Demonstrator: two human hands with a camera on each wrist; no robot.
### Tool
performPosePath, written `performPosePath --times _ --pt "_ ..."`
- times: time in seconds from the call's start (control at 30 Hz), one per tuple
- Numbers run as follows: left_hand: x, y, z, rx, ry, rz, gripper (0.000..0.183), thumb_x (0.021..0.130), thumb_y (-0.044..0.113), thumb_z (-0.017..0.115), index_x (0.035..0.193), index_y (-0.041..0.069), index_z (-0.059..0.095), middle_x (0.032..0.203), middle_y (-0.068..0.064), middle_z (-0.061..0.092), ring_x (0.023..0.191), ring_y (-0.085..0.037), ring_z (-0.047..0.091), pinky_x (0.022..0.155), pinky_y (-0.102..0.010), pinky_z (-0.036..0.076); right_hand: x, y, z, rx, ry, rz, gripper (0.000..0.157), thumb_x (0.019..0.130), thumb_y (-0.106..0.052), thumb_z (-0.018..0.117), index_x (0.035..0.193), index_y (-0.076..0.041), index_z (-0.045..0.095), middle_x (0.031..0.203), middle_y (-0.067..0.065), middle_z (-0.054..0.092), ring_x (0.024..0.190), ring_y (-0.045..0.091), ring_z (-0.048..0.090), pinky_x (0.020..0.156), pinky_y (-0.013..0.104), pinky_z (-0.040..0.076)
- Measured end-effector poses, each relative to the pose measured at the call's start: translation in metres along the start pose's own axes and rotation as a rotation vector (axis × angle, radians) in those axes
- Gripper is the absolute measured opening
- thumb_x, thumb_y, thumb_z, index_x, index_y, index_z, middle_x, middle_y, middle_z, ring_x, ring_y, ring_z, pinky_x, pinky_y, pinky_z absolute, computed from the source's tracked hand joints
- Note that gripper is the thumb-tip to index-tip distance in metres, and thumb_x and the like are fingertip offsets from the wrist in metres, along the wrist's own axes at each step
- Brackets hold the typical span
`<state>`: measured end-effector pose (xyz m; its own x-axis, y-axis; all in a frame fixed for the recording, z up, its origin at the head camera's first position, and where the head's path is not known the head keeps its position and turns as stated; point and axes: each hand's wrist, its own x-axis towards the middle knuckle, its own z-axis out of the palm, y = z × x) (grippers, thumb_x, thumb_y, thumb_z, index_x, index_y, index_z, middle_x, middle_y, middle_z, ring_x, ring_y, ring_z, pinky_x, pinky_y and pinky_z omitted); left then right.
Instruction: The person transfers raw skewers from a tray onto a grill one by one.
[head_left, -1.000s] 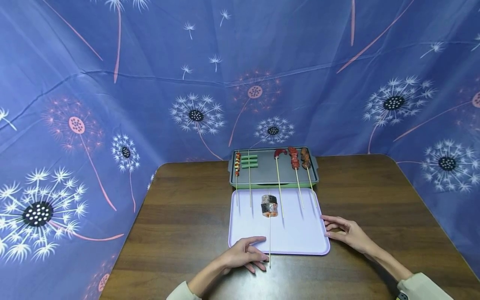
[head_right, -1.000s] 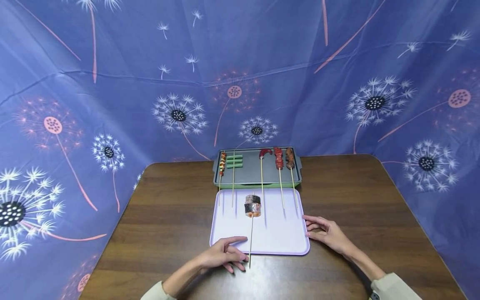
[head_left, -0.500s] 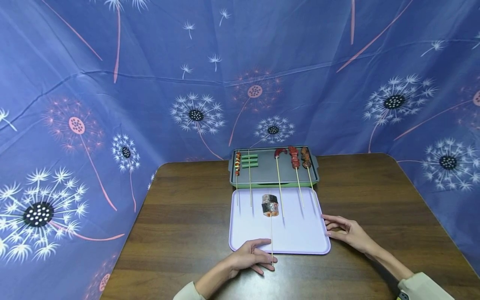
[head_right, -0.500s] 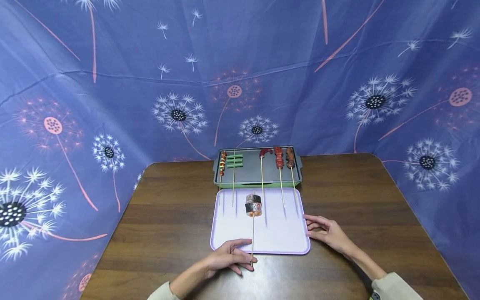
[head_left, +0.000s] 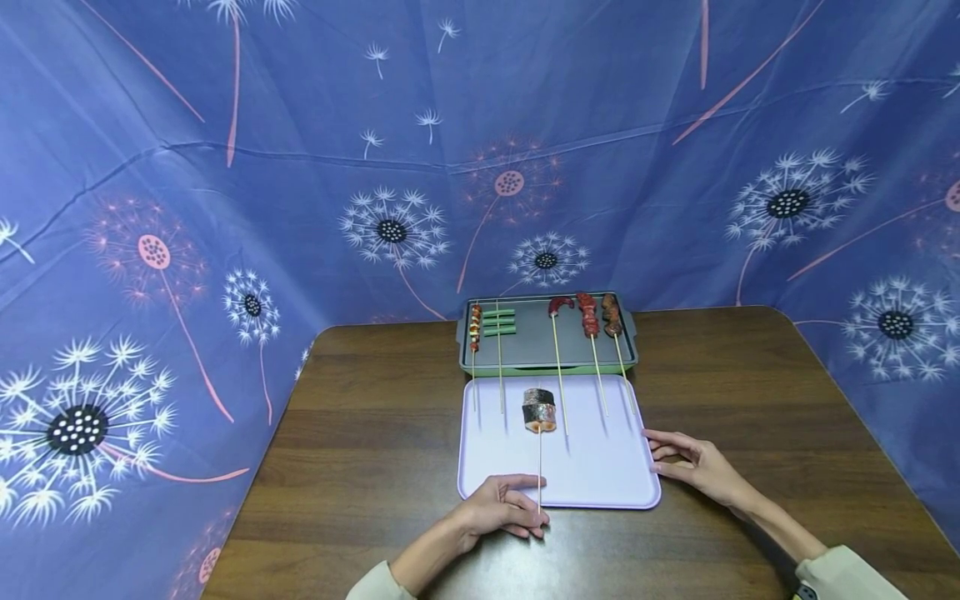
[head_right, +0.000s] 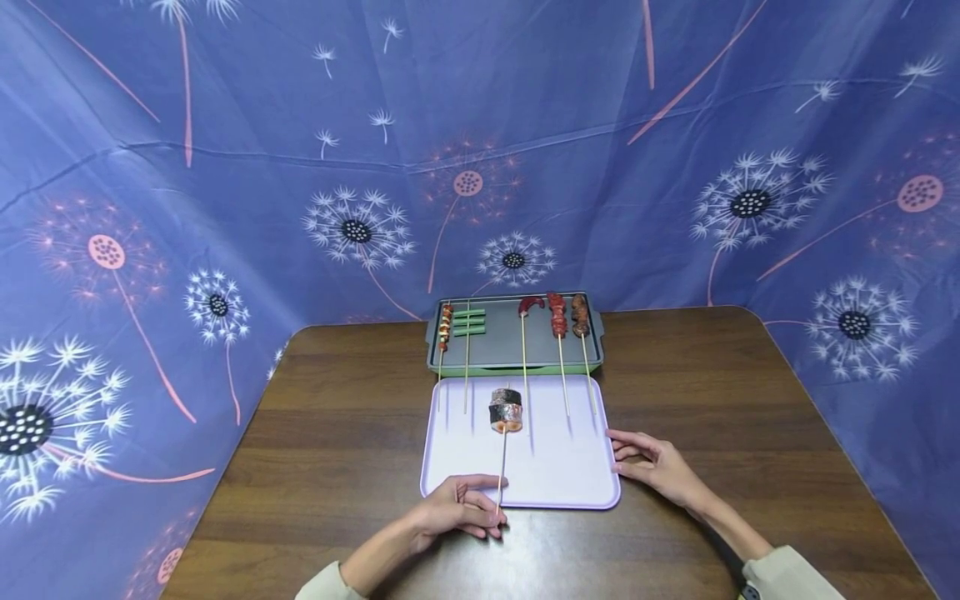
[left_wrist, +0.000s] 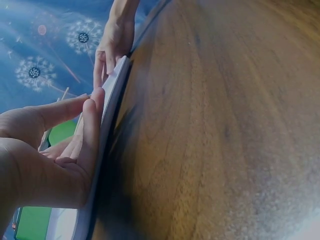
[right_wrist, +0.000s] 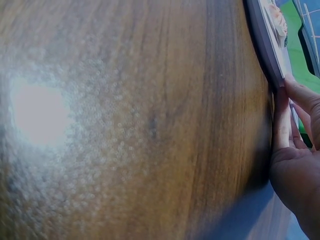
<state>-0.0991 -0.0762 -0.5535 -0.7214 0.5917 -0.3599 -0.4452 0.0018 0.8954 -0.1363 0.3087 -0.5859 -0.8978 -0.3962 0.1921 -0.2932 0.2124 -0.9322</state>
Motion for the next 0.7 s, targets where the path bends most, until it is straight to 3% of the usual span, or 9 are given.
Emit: performPosePath --times 0.2,0.43,0.7 --pt "0.0004 0.0031 0.0008 0.017 0.033 0.010 0.053 0.086 -0.006 0.072 0.138 -0.001 0.059 0.102 -0.022 0.077 0.076 -0.013 0.075 0.066 -0.021 0.061 0.0010 -0.0010 0.0010 0.012 0.002 -0.007 0.048 0.091 0.008 0.069 0.133 0.021 0.052 0.113 0.007 0.073 0.099 0.001 0.069 0.081 0.011 0.054" --pt "-0.0013 0.0046 0.0002 0.015 0.048 0.009 0.054 0.085 -0.007 0.073 0.137 0.000 0.060 0.102 -0.017 0.078 0.077 -0.012 0.075 0.066 -0.020 0.060 0.0024 0.0014 0.0020 0.028 -0.010 -0.016 0.048 0.091 0.009 0.068 0.133 0.022 0.051 0.111 0.012 0.073 0.098 0.002 0.070 0.081 0.012 0.055" --pt "-0.0047 0.0054 -0.0023 0.011 0.024 0.014 0.056 0.086 -0.005 0.073 0.140 0.000 0.058 0.102 -0.014 0.079 0.076 -0.009 0.075 0.063 -0.016 0.057 0.0017 0.0013 -0.0005 0.015 -0.010 -0.014 0.047 0.091 0.009 0.068 0.133 0.021 0.051 0.112 0.009 0.073 0.098 0.002 0.069 0.081 0.012 0.055"
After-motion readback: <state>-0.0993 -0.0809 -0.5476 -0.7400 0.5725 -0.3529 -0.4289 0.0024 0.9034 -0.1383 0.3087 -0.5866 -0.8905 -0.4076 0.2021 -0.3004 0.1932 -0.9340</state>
